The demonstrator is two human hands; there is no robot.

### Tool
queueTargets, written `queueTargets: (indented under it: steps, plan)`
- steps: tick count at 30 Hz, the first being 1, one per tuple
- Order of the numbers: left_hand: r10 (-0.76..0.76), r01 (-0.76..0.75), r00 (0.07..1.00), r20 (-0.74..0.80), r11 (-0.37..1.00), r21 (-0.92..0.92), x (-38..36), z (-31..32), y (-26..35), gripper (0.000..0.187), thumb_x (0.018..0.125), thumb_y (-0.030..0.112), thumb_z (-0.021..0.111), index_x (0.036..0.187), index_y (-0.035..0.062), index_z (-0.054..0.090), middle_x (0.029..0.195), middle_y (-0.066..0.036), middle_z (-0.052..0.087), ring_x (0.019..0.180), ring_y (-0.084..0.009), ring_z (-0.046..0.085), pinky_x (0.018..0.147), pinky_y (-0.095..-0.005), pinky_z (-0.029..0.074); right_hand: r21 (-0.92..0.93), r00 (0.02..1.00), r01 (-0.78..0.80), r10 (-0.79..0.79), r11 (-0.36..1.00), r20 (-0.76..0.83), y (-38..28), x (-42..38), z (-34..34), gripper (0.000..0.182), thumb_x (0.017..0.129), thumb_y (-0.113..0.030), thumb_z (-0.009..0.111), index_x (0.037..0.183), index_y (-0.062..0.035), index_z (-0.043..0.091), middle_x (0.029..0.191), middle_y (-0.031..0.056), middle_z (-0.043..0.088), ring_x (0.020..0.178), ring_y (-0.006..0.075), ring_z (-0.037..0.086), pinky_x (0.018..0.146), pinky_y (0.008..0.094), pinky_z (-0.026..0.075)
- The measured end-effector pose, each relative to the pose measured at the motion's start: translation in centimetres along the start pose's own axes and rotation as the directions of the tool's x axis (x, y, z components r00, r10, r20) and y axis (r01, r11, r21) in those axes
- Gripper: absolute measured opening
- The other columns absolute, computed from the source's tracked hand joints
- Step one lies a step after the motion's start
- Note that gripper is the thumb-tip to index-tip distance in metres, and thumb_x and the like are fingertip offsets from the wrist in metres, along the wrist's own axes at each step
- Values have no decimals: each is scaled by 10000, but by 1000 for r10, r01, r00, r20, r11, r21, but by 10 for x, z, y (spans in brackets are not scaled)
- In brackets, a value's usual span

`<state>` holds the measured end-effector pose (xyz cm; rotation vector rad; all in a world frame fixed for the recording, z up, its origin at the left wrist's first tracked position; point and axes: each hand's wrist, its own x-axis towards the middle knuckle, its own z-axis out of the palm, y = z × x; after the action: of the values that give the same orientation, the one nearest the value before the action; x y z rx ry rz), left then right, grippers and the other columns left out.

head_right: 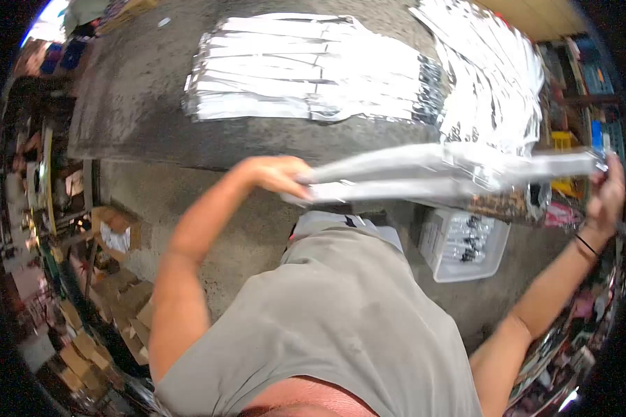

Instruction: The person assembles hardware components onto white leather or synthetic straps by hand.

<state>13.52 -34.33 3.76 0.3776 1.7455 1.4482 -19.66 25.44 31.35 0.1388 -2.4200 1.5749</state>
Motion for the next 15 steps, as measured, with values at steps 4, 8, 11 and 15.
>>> queueTargets:
  steps: [4, 8, 11, 15]
  plan:
    - [-425, 445, 894, -138, 878, 179, -91, -80, -19, 407, 728, 252, 741, 1046, 18, 644, 940, -67, 667, 851, -172, 602, 759, -335, 488, 185, 916, -399, 382, 898, 122, 65, -121, 170, 113, 940, -184, 593, 938, -77, 628, 733, -23, 553, 525, 39, 452, 434, 170, 358]
    - [-691, 761, 648, -320, 580, 290, -143, -143, -62, 450, 712, 267, 762, 1081, 35, 649, 990, -126, 680, 905, -255, 636, 815, -382, 486, 309, 747, -664, 582, 681, 321, 164, -196, 279, 159, 922, -217, 638, 919, -83, 554, 727, 3, 530, 539, 85, 507, 429, 214, 433]
    - [-699, 869, 488, -523, 445, 215, -152, -163, -98, 542, 717, 290, 764, 1181, 56, 610, 1158, -155, 633, 1062, -299, 602, 903, -410, 456, 337, 675, -737, 666, 586, 317, 224, -227, 331, 155, 945, -226, 596, 907, -89, 535, 740, 16, 539, 563, 107, 533, 443, 243, 467]
    - [-150, 897, 348, -925, 342, 281, -138, -123, -91, 696, 736, 332, 761, 1332, 99, 487, 1402, -136, 455, 1285, -312, 431, 1008, -503, 364, 334, 630, -768, 741, 547, 233, 238, -235, 347, 156, 953, -231, 573, 930, -82, 530, 750, 21, 547, 568, 110, 538, 452, 250, 478]
